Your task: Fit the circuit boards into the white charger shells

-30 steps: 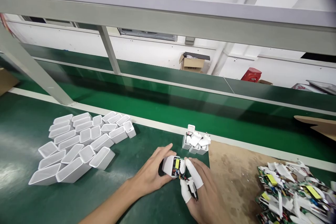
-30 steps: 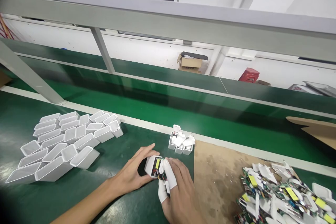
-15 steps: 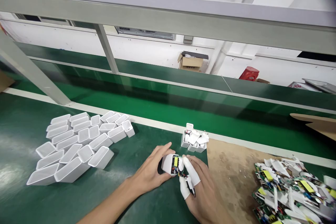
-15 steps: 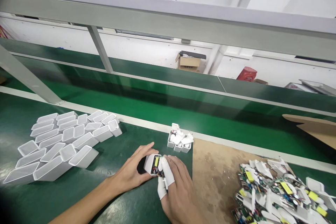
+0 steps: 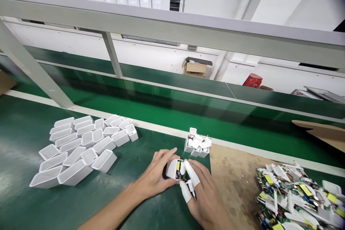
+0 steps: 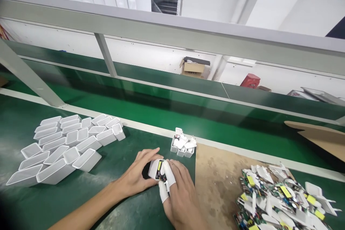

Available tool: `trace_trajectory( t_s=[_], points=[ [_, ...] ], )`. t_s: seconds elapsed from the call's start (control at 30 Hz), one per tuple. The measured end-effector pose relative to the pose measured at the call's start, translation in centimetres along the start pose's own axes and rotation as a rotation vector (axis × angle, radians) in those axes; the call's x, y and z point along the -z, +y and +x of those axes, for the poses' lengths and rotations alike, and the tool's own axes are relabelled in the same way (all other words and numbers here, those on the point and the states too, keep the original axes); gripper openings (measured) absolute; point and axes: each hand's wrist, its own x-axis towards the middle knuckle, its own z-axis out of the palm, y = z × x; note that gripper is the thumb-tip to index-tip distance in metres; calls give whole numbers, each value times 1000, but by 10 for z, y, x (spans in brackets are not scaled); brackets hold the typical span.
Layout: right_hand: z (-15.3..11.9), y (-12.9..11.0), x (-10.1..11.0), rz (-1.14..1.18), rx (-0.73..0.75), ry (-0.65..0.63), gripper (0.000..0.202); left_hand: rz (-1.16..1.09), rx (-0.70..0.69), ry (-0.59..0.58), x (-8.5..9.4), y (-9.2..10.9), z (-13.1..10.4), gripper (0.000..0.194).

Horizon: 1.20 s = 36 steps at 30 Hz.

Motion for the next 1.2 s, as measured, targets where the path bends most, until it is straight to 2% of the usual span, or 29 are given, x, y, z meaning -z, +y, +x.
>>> trace_trajectory(
  t_s=[0.1, 0.23, 0.3, 0.43, 0.53, 0.7, 0.83, 0.9, 1.0, 1.07, 1.13, 1.2],
  points=[
    [1, -1, 6, 148, -147, -33, 54, -66, 36, -82, 3, 1, -2, 104],
    [4, 1, 8, 318, -284, -26, 40, -216, 61, -134, 7, 2, -5, 90],
    [4, 3, 4, 349, -269, -30, 39, -259, 70, -124, 7, 3, -5, 86],
    [3, 8, -7, 252, -157, -10, 39, -336, 110, -88, 6, 1, -5, 81],
    [5, 15, -11, 215, -109, -74, 44, -388, 122, -109, 4, -4, -7, 84],
    [11, 22, -20, 327, -37, -162, 41, -326, 187, -117, 5, -3, -11, 86],
    [10, 21, -29, 350, -12, -119, 42, -311, 248, -99, 5, -2, -11, 86],
    [9, 18, -29, 340, 4, -55, 41, -308, 255, -80, 4, -4, -12, 96],
    [11, 15, -24, 342, -7, 53, 44, -291, 204, -17, 2, -6, -12, 121],
    [11, 14, -22, 340, -46, 18, 46, -255, 144, 47, 1, -5, -11, 129],
    [11, 14, -23, 335, -85, -94, 47, -207, 100, 99, 0, -3, -9, 118],
    [8, 14, -26, 325, -118, -157, 51, -166, 82, 132, 0, -1, -6, 97]
  ],
)
